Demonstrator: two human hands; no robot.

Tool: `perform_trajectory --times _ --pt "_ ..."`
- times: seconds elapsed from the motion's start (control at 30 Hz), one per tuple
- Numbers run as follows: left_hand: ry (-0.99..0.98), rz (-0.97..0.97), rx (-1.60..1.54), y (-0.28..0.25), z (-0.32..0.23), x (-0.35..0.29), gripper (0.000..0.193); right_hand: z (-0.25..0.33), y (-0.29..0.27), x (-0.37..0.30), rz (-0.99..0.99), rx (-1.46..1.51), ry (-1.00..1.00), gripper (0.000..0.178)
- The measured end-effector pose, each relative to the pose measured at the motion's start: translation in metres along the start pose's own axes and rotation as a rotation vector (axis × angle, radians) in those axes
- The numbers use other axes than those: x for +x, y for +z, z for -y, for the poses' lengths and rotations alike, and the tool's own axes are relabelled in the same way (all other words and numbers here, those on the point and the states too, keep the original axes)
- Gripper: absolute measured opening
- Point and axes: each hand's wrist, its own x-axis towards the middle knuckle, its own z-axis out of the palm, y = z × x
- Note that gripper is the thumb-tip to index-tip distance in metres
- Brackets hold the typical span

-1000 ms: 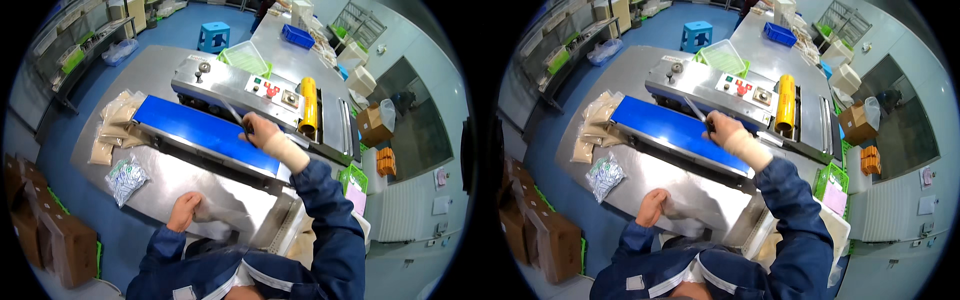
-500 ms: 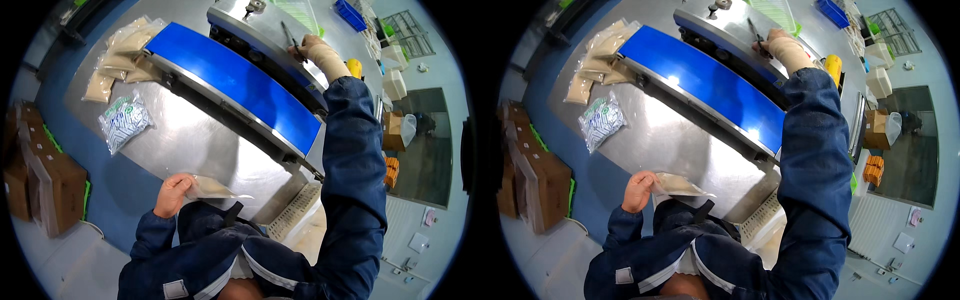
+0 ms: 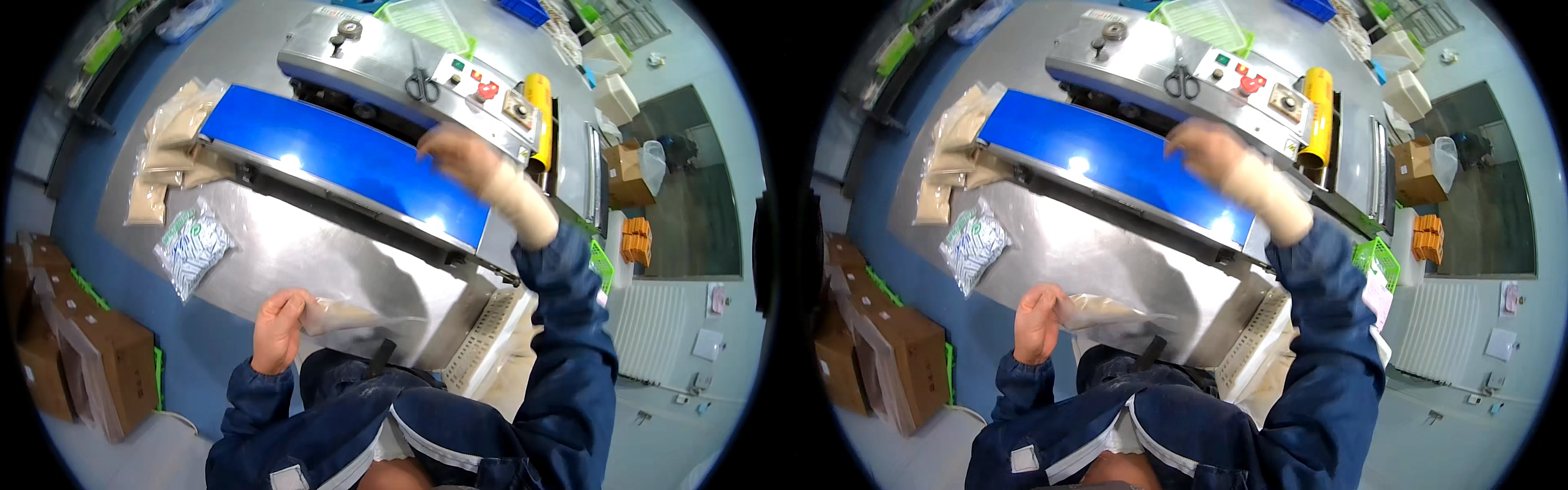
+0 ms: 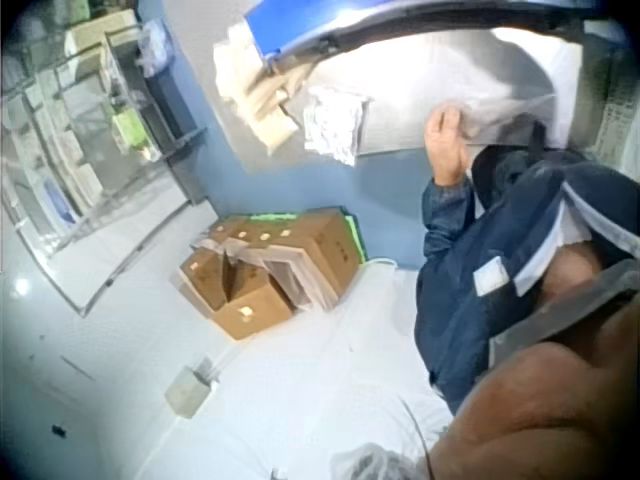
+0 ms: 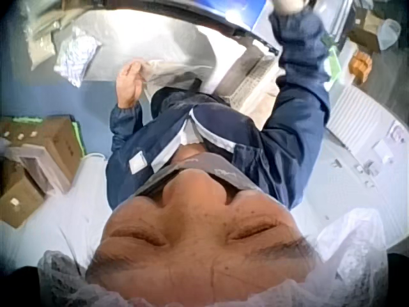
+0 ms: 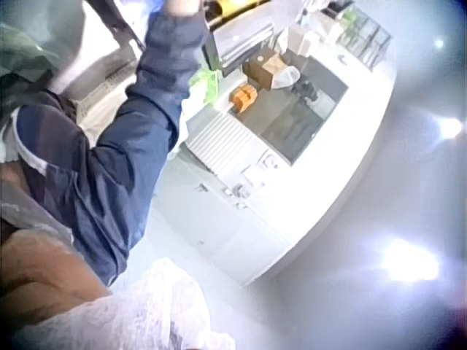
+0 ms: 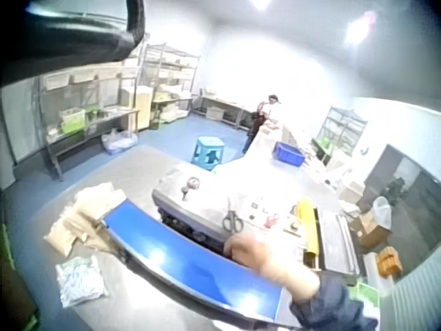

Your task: The person places a beige powder-filled bag into a clear plastic sleeve, seals it using a heat-sealing machine, and trims the excess plastic with scissors. They repeat this process for multiple bags, stacking the finished packages on the table.

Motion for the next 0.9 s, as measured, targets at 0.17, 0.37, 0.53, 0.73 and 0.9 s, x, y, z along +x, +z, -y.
perform_trajectory --times 0.17,0.37,0.53,0.73,0.9 --pt "0.073 0.130 -0.020 0.071 -0.025 0.059 0.017 0.061 0.040 -0.116 0.246 0.581 0.458 0.057" --pt "0.125 0.284 0.005 0.137 -0.011 0.119 0.016 0.076 0.036 -0.160 -0.263 0.665 0.700 0.024" --pt "0.207 0.389 0.109 0.179 0.003 0.150 0.017 0.066 0.018 -0.182 -0.547 0.629 0.780 0.022" --pt "0.169 0.397 0.332 0.172 0.049 0.182 0.018 0.045 0.017 -0.191 -0.732 0.613 0.843 0.023" --pt "0.060 0.356 0.175 0.188 0.073 0.193 0.017 0.023 0.019 -0.219 -0.782 0.637 0.900 0.021"
